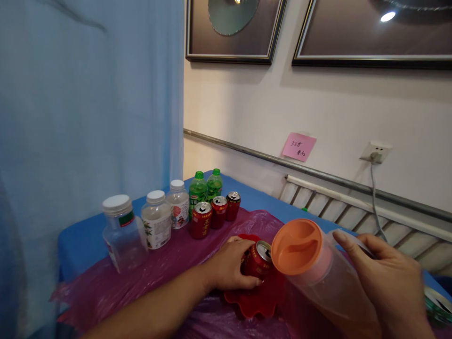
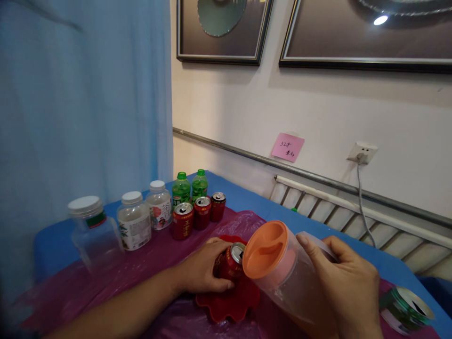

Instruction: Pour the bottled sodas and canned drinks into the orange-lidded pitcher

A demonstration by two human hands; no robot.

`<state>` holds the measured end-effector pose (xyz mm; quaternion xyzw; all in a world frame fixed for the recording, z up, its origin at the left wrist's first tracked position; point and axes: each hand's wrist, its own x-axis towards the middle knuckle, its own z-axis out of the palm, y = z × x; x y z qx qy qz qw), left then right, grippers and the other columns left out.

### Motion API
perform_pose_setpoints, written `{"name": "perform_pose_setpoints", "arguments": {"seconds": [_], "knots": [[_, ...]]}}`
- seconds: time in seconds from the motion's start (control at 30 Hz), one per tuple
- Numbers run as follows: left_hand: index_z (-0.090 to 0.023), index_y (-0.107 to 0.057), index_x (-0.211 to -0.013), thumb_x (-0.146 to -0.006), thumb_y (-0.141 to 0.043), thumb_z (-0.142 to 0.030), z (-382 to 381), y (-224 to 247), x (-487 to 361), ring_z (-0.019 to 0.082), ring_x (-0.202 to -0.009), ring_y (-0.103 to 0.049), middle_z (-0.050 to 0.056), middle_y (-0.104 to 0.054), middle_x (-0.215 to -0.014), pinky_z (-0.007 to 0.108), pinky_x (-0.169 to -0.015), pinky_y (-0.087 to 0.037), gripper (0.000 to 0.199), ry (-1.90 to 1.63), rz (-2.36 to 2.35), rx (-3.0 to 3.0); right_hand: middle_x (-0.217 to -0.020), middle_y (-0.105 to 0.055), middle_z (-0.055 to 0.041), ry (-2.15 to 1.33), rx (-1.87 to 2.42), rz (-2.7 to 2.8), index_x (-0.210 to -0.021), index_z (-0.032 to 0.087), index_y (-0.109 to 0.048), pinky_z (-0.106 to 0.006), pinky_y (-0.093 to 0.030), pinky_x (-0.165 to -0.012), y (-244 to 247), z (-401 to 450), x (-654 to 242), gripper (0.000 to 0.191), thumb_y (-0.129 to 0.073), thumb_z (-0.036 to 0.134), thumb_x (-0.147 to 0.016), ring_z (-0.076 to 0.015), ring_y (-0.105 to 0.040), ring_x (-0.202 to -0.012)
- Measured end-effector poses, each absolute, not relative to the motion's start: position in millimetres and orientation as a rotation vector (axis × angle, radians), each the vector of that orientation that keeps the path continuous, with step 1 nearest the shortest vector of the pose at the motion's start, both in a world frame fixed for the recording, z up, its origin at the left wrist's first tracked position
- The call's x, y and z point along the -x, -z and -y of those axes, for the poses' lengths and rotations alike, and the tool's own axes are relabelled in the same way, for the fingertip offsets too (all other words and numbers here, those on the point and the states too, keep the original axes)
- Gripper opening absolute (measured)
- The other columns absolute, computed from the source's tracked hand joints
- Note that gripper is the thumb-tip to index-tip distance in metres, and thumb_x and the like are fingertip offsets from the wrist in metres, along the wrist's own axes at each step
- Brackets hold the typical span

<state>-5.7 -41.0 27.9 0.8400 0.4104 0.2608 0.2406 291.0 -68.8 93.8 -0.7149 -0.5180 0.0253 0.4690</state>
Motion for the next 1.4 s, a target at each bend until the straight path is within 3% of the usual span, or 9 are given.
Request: {"name": "perform_pose_setpoints", "arguments": {"seconds": [1.13, 1.4], "knots": [[-0.028, -0.065, -0.127, -0.066, -0.084, -0.042, 42.5, -32.3, 6.1, 0.031, -0.106, -0.065, 0.002, -0.073, -0.118, 0.041, -0.101, -0.041, 0.065, -0.666, -1.125, -2.276, -0.051, -0.038, 0.0037, -0.070, 1.695, 1.288, -0.055, 0.022, -0.055, -0.025, -0.029, -0.046, -94.4, 69.3, -290.2, 0.061, -0.062, 0.080, -0.072, -0.0136, -0.041, -0.052], [-0.029, -0.064, -0.125, -0.064, -0.085, -0.036, 42.4, -32.5, 5.6, 0.029, -0.106, -0.065, 0.002, -0.073, -0.118, 0.040, -0.101, -0.042, 0.064, -0.716, -1.114, -2.257, -0.054, -0.034, 0.0044, -0.231, 1.581, 1.271, -0.053, 0.021, -0.048, -0.026, -0.028, -0.050, -89.3, 59.5, -291.9, 0.060, -0.065, 0.076, -0.071, -0.0127, -0.036, -0.055]]}}
